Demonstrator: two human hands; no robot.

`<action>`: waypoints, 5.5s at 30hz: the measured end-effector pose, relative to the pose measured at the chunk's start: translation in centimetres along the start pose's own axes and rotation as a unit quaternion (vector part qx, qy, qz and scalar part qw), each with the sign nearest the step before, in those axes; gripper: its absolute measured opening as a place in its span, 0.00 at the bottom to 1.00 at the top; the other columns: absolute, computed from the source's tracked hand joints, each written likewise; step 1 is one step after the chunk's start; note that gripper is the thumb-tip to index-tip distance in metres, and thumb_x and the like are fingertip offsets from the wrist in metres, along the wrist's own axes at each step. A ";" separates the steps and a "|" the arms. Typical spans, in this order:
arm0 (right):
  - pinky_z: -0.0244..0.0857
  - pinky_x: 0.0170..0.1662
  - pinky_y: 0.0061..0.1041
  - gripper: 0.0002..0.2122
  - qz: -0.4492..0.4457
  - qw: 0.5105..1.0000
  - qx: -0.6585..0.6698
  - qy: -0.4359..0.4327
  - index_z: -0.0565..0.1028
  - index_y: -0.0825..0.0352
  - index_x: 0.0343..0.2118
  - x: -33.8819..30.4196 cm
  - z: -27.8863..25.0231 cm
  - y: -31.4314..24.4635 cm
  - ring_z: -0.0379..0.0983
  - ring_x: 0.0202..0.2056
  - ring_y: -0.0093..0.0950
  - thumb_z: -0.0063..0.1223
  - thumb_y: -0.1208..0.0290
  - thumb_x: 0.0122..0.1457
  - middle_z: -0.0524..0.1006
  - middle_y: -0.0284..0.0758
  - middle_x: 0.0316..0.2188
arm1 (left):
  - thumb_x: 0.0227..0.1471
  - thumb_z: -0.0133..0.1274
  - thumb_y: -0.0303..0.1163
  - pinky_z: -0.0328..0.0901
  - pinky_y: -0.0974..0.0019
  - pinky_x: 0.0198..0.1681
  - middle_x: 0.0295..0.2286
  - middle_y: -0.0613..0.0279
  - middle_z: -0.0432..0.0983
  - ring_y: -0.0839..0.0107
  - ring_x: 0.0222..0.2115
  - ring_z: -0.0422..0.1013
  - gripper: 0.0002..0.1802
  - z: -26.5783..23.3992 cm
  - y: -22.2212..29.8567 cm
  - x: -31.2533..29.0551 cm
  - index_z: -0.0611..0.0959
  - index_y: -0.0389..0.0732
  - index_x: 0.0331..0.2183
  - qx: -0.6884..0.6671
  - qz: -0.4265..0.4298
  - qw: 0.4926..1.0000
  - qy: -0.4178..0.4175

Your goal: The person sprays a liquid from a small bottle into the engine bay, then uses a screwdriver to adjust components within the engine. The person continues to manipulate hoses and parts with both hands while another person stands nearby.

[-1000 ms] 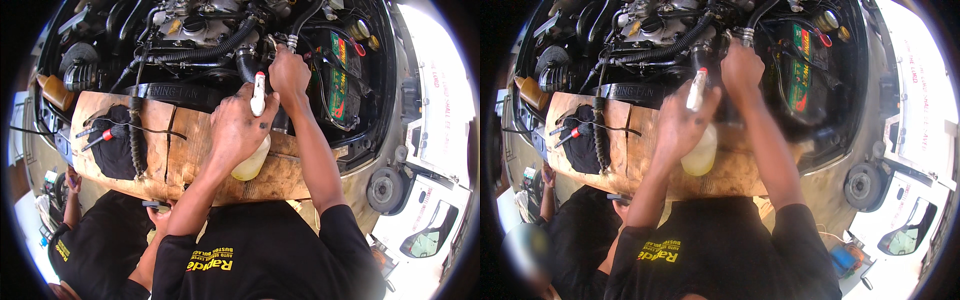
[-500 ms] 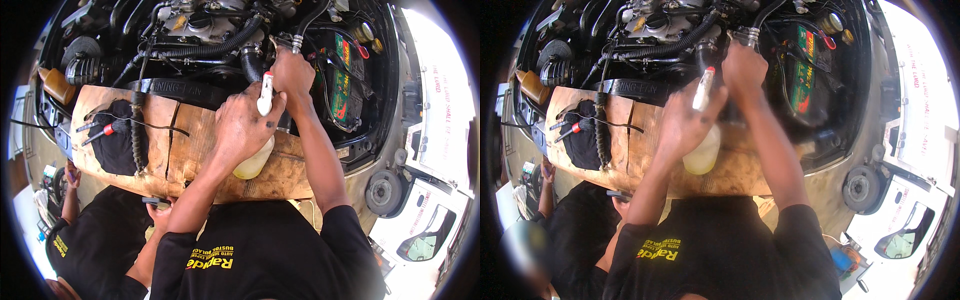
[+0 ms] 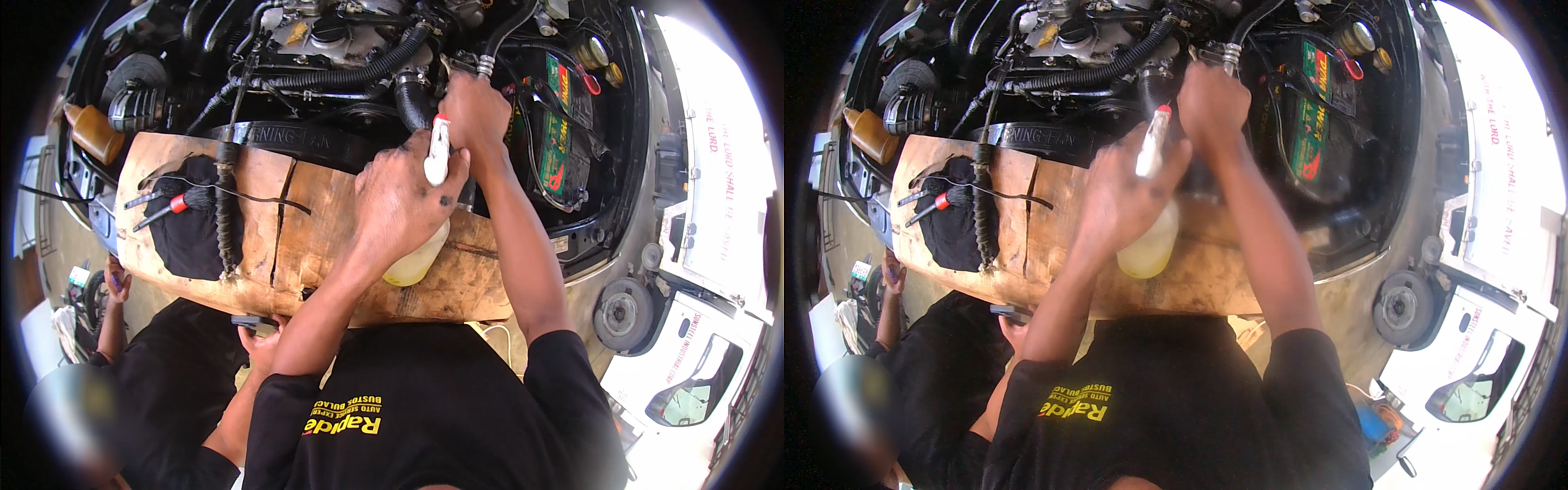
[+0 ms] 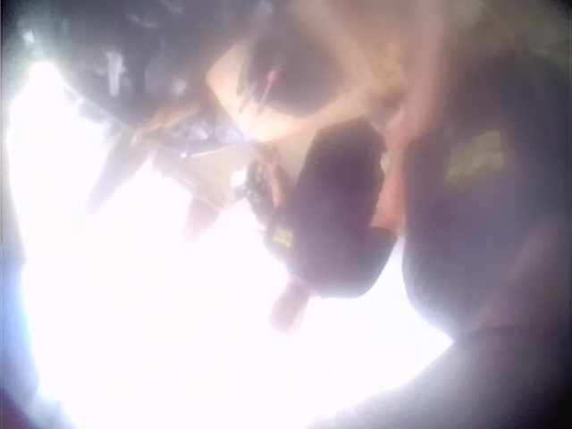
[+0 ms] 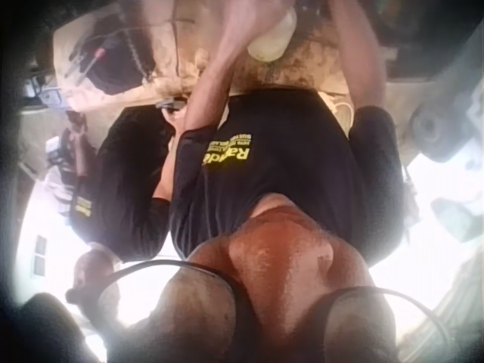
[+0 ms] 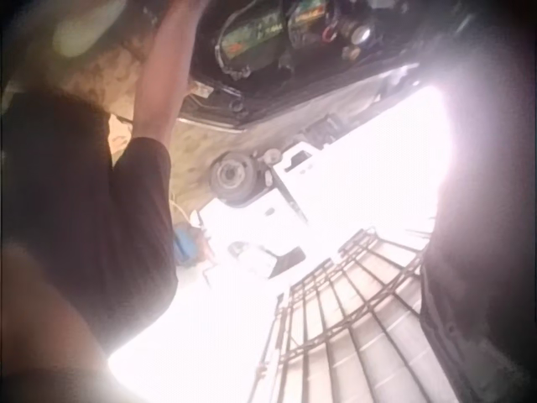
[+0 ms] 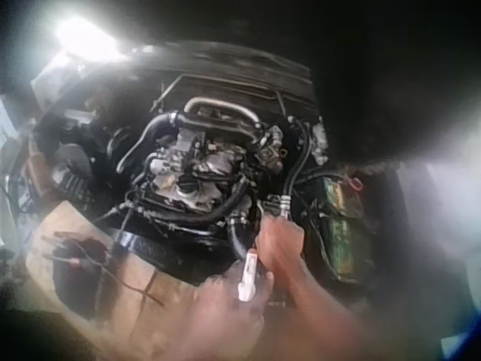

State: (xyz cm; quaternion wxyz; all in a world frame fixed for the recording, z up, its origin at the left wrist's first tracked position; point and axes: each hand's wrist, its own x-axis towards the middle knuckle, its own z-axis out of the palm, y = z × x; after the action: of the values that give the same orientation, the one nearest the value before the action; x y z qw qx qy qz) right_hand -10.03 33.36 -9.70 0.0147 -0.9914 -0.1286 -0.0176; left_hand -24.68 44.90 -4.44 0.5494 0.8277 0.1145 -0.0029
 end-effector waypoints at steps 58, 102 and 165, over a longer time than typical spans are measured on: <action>0.64 0.60 0.51 0.20 0.035 0.940 0.097 0.326 0.80 0.54 0.60 -17.1 0.1 20.8 0.71 0.60 0.40 0.63 0.58 0.66 0.75 0.35 0.57 | 0.65 0.54 0.63 0.71 0.39 0.47 0.36 0.36 0.85 0.33 0.43 0.79 0.34 2.6 -1.4 -8.5 0.88 0.38 0.40 0.142 -0.043 0.952 0.269; 0.68 0.62 0.40 0.18 -0.090 0.879 0.352 0.309 0.80 0.66 0.58 -30.8 -3.0 18.5 0.73 0.57 0.44 0.60 0.77 0.65 0.76 0.45 0.52 | 0.65 0.58 0.58 0.72 0.46 0.44 0.31 0.41 0.85 0.40 0.37 0.81 0.30 4.6 -0.5 -11.9 0.87 0.36 0.35 0.093 -0.030 0.941 0.324; 0.73 0.53 0.42 0.40 0.006 0.861 0.508 -0.012 0.64 0.71 0.64 -30.7 0.2 2.3 0.80 0.49 0.45 0.72 0.63 0.49 0.79 0.49 0.50 | 0.60 0.68 0.48 0.73 0.66 0.38 0.31 0.60 0.84 0.76 0.33 0.78 0.25 4.4 -3.5 -9.9 0.86 0.31 0.39 -0.202 -0.102 0.969 -0.102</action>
State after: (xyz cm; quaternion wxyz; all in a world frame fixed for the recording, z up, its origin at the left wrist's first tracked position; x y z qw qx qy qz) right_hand -39.07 23.39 -11.17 0.5149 -0.8474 -0.1139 0.0621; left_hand -34.52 40.36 -8.09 0.7111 0.6784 0.1400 -0.1205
